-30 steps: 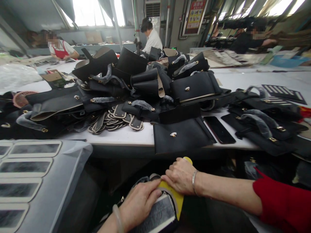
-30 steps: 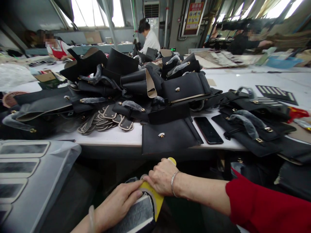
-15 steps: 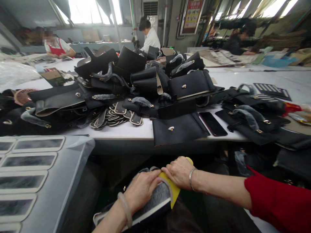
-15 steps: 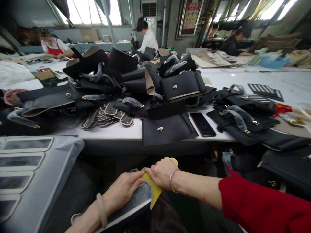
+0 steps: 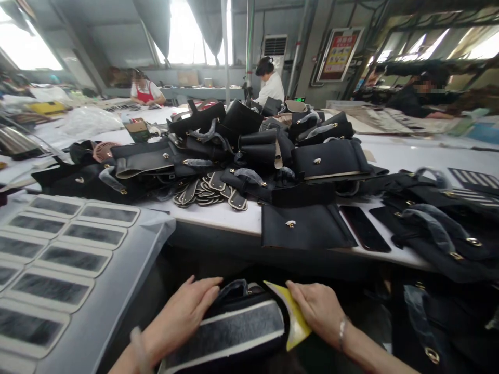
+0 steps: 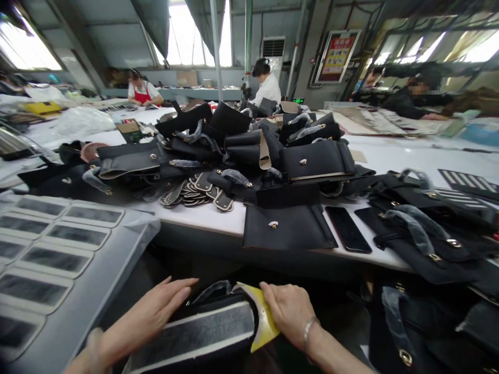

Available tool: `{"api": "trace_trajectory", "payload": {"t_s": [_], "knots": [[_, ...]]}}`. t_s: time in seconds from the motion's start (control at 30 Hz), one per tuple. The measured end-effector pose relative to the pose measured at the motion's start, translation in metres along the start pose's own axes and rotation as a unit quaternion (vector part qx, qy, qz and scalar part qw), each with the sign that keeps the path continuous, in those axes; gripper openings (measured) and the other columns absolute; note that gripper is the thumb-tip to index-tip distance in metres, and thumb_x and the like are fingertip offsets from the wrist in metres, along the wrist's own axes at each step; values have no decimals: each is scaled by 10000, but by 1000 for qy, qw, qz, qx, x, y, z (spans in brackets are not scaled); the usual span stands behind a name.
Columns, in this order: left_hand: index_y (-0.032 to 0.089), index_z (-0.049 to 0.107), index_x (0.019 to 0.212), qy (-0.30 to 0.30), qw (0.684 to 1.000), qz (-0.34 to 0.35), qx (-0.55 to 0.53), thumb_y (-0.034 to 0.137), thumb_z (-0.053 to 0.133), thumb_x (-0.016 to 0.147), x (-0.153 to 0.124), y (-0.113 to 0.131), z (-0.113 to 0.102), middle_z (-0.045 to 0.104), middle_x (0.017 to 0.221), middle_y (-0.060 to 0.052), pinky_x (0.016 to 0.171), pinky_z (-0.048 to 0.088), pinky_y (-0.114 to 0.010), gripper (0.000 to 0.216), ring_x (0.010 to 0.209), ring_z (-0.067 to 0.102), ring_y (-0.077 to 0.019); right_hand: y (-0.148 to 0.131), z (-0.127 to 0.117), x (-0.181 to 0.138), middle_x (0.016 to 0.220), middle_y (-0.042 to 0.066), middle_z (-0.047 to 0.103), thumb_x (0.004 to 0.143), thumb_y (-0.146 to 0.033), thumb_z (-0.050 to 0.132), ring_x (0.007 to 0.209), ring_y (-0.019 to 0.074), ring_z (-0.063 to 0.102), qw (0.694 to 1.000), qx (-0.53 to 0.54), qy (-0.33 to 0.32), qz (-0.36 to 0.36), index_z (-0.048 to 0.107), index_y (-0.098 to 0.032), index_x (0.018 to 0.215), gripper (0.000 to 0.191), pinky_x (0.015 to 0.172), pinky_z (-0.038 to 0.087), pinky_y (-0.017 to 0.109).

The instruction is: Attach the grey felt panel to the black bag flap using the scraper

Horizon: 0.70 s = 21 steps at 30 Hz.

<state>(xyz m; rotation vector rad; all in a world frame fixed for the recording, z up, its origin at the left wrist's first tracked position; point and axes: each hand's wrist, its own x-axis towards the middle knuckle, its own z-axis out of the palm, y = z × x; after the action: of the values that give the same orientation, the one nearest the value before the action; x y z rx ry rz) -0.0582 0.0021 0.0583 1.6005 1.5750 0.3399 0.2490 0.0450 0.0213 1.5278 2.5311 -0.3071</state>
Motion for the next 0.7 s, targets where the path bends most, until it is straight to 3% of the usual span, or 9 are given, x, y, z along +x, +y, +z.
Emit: {"api": "trace_trajectory", "payload": {"t_s": [0.1, 0.17, 0.23, 0.3, 0.43, 0.6, 0.7], "knots": [[232, 648, 1234, 123, 978, -88, -146, 645, 404, 904, -35, -46, -3, 617, 1346, -62, 1205, 167, -497, 583, 1320, 482, -285, 2, 0, 13, 799, 39, 750, 1057, -333, 135, 769, 209, 714, 1000, -15, -5, -26, 678, -220, 785, 617, 656, 417, 310], [223, 634, 1240, 186, 927, -132, -298, 714, 398, 876, -59, -71, 9, 612, 1352, -66, 1201, 217, -462, 655, 1322, 486, -269, -3, 2, 24, 796, 57, 743, 1048, -335, 185, 771, 249, 709, 997, -29, -20, -74, 688, -220, 827, 561, 661, 424, 344], [209, 631, 1240, 212, 864, -150, -432, 744, 438, 842, -79, -83, 29, 622, 1340, -75, 1187, 267, -439, 694, 1314, 499, -267, -9, 4, 34, 792, 82, 735, 1032, -301, 228, 765, 289, 704, 991, -46, -36, -120, 702, -216, 878, 506, 657, 431, 381], [188, 642, 1234, 212, 835, -139, -489, 702, 511, 834, -91, -86, 51, 636, 1319, -88, 1161, 320, -441, 664, 1295, 517, -285, -16, 6, 45, 826, 99, 735, 1009, -270, 279, 779, 316, 700, 982, -79, -53, -165, 710, -230, 960, 436, 658, 440, 410], [200, 663, 1224, 260, 834, -121, -472, 580, 558, 869, -93, -76, 73, 637, 1316, -75, 1142, 346, -413, 531, 1301, 504, -283, -32, 5, 67, 894, 86, 732, 1011, -256, 275, 812, 305, 700, 957, -145, -71, -242, 680, -285, 1111, 418, 680, 473, 428], [188, 691, 1174, 272, 844, -100, -451, 539, 491, 915, -88, -70, 70, 648, 1268, -100, 1097, 387, -412, 480, 1225, 549, -286, -71, -3, 91, 917, 104, 735, 1021, -260, 239, 828, 328, 702, 945, -140, -78, -284, 684, -223, 1104, 455, 679, 480, 438], [182, 689, 1156, 255, 871, -68, -414, 550, 422, 941, -87, -73, 68, 638, 1256, -104, 1109, 365, -410, 503, 1227, 531, -286, -103, -6, 104, 850, 96, 741, 1026, -272, 250, 769, 309, 707, 937, -118, -49, -325, 704, -210, 1020, 458, 641, 446, 396]]}}
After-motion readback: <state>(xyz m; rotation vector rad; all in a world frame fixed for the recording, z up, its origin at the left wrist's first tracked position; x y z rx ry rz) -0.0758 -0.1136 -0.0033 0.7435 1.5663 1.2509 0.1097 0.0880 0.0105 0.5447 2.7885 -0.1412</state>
